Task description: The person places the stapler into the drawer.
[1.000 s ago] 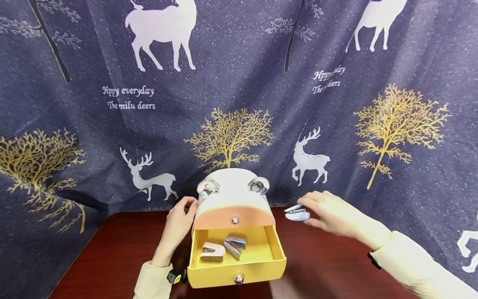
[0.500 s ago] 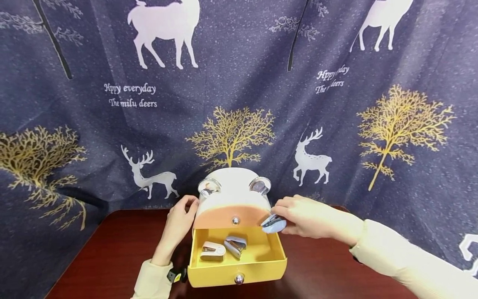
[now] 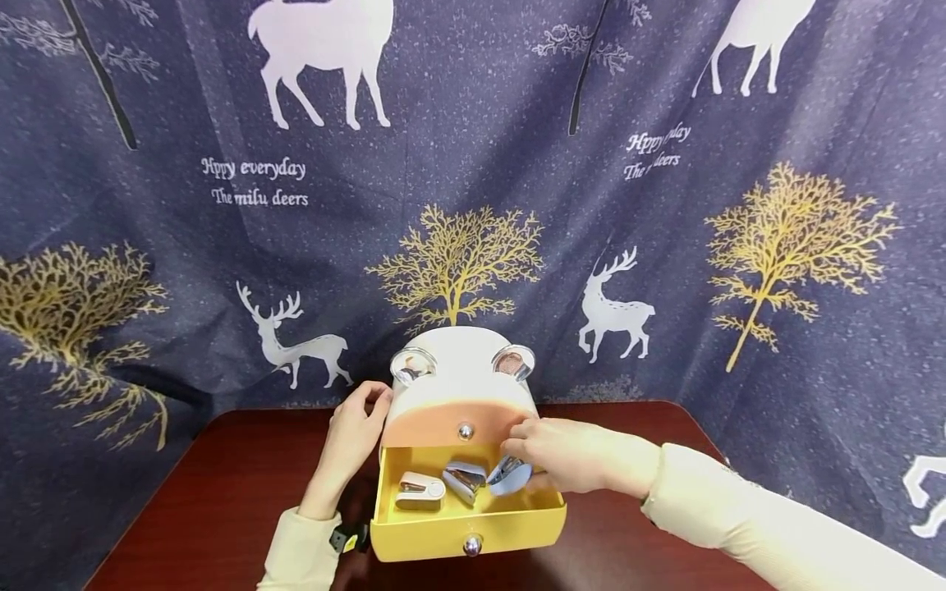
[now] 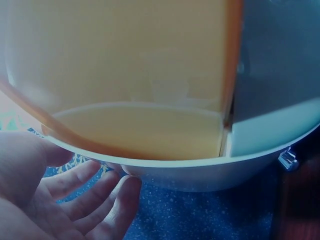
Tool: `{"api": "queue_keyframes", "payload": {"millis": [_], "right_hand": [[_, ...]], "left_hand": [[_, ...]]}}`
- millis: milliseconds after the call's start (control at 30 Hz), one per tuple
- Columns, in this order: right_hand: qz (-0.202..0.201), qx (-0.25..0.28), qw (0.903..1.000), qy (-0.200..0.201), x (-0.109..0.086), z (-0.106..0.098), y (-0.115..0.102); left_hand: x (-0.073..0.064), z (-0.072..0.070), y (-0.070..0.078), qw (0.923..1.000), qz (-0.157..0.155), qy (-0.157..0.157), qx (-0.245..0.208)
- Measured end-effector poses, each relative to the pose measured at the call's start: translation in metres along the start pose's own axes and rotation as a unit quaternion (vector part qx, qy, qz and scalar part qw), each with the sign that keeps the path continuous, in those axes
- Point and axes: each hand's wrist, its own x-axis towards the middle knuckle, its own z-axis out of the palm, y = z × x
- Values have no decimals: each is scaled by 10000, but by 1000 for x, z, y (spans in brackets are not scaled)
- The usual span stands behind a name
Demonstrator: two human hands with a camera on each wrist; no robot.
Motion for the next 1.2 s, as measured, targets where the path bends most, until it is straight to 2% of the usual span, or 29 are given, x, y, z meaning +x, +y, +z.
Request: {"api": "queue_keyframes", "payload": {"millis": [333, 600, 867, 1200], "right_hand": [[72, 160, 9992, -362, 8, 18, -4], [-184, -5, 9995, -266, 13, 29, -6], [-10, 270, 9986, -446, 21, 34, -7], [58, -358, 9965, -755, 26, 42, -7]], "left_hand": [[0, 0, 0, 10000, -25, 10, 46], [0, 0, 0, 10000, -36, 19, 37], [1, 0, 1, 10000, 0, 24, 31], [0, 0, 1, 10000, 7, 23, 28]]}}
